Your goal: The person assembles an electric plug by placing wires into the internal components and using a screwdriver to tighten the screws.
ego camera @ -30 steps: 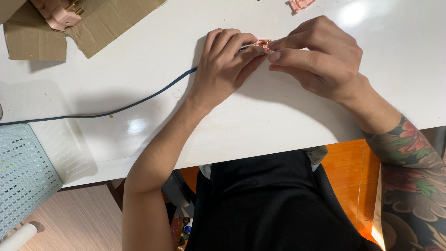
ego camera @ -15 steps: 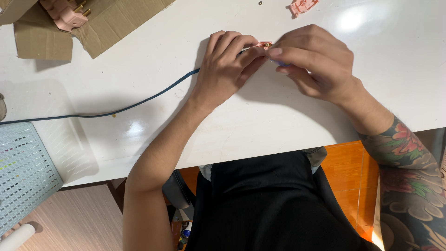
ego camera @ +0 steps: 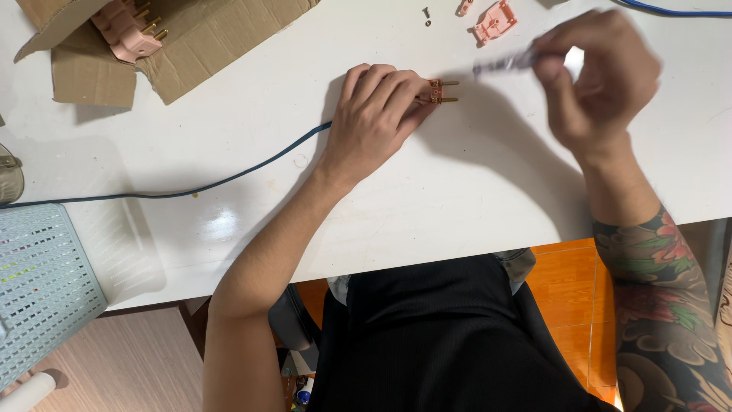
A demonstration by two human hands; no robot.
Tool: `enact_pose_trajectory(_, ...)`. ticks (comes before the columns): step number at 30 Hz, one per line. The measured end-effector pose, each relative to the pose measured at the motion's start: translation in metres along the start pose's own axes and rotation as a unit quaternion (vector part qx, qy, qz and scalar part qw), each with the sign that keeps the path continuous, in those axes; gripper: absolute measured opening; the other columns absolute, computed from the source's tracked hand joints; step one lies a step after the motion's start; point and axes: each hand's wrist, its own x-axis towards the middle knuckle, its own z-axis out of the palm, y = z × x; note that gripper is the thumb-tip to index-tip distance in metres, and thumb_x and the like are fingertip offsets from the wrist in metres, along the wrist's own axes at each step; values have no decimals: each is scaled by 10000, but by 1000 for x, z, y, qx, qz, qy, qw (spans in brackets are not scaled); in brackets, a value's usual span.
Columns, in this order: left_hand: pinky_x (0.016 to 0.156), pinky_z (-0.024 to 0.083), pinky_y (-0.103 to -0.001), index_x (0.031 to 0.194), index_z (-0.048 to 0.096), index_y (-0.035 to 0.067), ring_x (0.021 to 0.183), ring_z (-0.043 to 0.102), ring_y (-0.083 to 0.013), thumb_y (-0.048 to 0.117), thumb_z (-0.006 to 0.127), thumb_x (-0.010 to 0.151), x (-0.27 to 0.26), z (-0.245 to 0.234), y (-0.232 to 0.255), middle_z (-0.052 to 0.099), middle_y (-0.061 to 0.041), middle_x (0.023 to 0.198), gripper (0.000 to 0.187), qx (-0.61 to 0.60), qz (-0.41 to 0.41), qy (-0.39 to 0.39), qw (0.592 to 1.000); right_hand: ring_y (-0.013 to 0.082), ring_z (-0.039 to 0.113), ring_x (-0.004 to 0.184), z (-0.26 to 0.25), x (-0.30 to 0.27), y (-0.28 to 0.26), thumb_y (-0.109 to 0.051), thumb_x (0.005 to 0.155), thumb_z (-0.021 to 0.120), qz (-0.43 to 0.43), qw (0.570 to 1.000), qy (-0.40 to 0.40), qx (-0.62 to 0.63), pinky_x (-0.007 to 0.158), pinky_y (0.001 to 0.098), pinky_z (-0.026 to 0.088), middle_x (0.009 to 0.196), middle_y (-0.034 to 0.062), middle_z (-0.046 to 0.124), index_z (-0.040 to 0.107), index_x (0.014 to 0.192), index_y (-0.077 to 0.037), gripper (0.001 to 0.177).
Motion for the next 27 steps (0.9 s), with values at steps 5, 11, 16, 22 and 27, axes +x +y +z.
enact_pose_trajectory(5,1007,505,-408,1212,671,118,1031,675,-210,236,925,1116,-3,3,-1,758,65,1159,296,-17,-17,6,1000,431,739,1112,-8,-4,14,187,1322,835,61,997,-40,-34,1007,497,562,1228,323,772,724,1283,200,119)
enact_pose_trajectory(11,992,484,-395,1147,665,131,1013,668,-202,210,845,1140,0,0,0,757,83,1138,197,-28,-26,14,999,354,797,1104,-8,1,6,152,1226,902,86,982,-158,-58,962,424,592,1225,236,824,738,1255,108,171)
enact_pose_trajectory(16,997,488,-398,1142,671,130,1019,661,-209,223,834,1144,1,-1,1,767,62,1161,187,-30,-26,14,999,329,686,945,-3,0,13,44,1211,890,50,957,-240,-154,861,454,570,1051,142,736,818,1435,46,235)
enact_pose_trajectory(22,1058,493,-429,1245,710,110,1141,749,-246,280,786,1154,-3,-7,-6,798,-11,1263,207,-113,-81,13,990,320,676,897,0,-8,21,-29,1226,916,26,943,-236,-235,748,427,560,1041,124,704,844,1394,24,191)
enact_pose_trajectory(27,1048,465,-413,1196,655,64,911,736,-212,79,564,1169,-3,-28,-27,760,-20,1113,96,-140,-136,60,979,288,657,900,7,-10,20,31,1239,864,59,957,-212,-187,773,419,558,1093,144,696,833,1417,51,181)
